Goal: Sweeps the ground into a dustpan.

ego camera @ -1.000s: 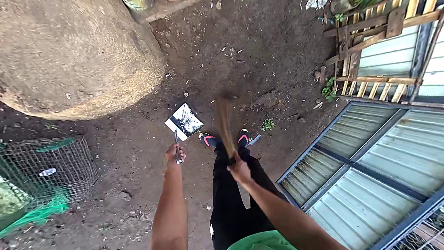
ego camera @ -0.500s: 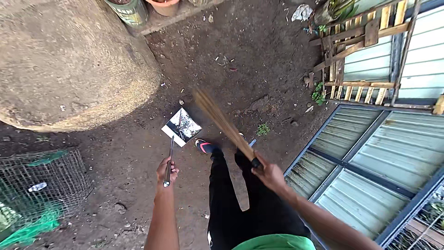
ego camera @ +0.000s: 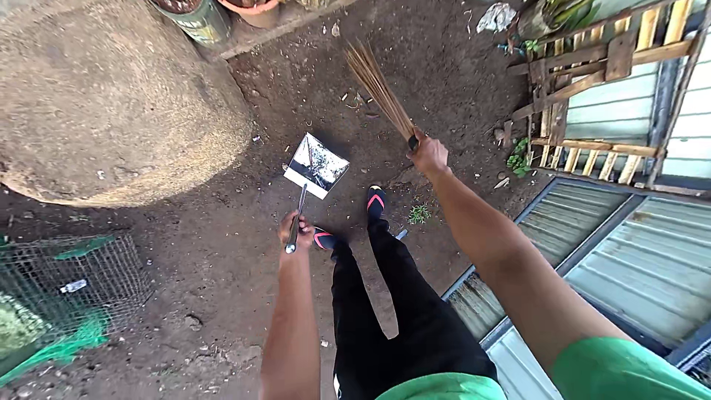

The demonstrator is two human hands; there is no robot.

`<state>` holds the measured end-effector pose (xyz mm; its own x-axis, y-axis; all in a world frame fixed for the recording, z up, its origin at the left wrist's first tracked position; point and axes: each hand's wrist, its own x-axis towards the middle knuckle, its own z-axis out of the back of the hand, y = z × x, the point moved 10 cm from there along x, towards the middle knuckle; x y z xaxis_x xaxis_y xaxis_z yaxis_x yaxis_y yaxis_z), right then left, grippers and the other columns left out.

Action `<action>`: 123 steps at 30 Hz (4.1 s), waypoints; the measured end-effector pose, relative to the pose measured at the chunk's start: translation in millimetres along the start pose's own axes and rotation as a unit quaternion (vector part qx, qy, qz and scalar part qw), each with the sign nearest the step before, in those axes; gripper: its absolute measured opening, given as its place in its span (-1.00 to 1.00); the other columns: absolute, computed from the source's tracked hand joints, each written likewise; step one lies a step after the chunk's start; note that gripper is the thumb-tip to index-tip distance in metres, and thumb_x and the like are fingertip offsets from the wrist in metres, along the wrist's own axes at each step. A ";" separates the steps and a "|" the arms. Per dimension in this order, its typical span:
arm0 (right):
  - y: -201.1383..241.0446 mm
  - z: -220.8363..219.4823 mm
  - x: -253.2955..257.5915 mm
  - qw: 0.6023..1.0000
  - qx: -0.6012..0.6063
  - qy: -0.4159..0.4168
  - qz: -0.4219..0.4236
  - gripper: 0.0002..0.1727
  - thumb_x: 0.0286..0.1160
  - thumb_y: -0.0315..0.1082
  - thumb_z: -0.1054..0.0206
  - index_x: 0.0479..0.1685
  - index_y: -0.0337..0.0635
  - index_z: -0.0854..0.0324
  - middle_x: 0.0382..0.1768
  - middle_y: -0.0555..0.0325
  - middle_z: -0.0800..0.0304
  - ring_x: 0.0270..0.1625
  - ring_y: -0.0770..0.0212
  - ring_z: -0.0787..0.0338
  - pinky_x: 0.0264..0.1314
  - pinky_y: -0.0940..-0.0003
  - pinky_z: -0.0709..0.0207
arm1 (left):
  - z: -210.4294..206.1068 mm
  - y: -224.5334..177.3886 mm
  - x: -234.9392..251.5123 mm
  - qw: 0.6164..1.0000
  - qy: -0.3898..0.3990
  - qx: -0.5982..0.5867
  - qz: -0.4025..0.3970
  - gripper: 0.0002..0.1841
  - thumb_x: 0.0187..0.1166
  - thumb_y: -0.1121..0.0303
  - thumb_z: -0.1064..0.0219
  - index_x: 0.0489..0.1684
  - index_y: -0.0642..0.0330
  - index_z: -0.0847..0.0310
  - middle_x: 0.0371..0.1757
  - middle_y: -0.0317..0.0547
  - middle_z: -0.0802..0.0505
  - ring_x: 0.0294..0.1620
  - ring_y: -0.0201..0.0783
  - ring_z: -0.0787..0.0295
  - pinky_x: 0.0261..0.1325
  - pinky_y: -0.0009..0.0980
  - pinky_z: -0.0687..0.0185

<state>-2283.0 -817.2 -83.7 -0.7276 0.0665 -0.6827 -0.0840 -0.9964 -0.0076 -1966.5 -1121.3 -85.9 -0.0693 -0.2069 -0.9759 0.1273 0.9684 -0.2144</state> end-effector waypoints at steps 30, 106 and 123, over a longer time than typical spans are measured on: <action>-77.8 -51.3 -86.1 0.969 0.046 0.240 0.037 -0.06 0.43 -0.12 -0.44 0.91 0.28 -0.11 0.27 -0.23 -0.79 0.28 -0.30 -0.80 0.28 -0.40 -0.60 | -165.1 86.4 37.0 0.959 -0.165 0.228 -0.042 -0.86 0.59 0.40 -0.23 0.00 0.10 -0.44 -0.30 -0.13 -0.61 -0.47 -0.32 -0.54 -0.49 -0.42 -0.49; 262.5 -184.5 -185.4 0.836 -0.301 0.099 0.447 -0.27 0.66 -0.12 -0.33 0.84 0.47 -0.23 0.24 -0.31 -0.76 0.11 -0.39 -0.81 0.06 -0.38 -0.66 | 358.2 134.3 -20.9 0.936 -0.056 -0.348 0.028 -0.60 0.81 0.21 0.06 -0.53 0.05 -0.50 -0.77 -0.38 -0.55 -0.90 -0.54 -0.41 -0.84 -0.67 -0.36; 103.2 -80.3 -216.6 0.943 -0.234 0.027 0.235 -0.20 0.55 -0.02 -0.51 0.83 0.33 -0.30 0.22 -0.33 -0.81 0.22 -0.45 -0.80 0.25 -0.52 -0.55 | 544.9 96.4 -42.0 0.936 -0.054 -0.347 -0.021 -0.58 0.82 0.22 0.09 -0.51 0.03 -0.56 -0.75 -0.39 -0.57 -0.87 -0.56 -0.44 -0.81 -0.68 -0.41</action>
<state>-2079.5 -938.6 4.8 -0.5720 -0.3786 -0.7276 0.5584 -0.8295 -0.0074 -1412.2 -1095.0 -87.8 0.0451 -0.2243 -0.9735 -0.5500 0.8079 -0.2116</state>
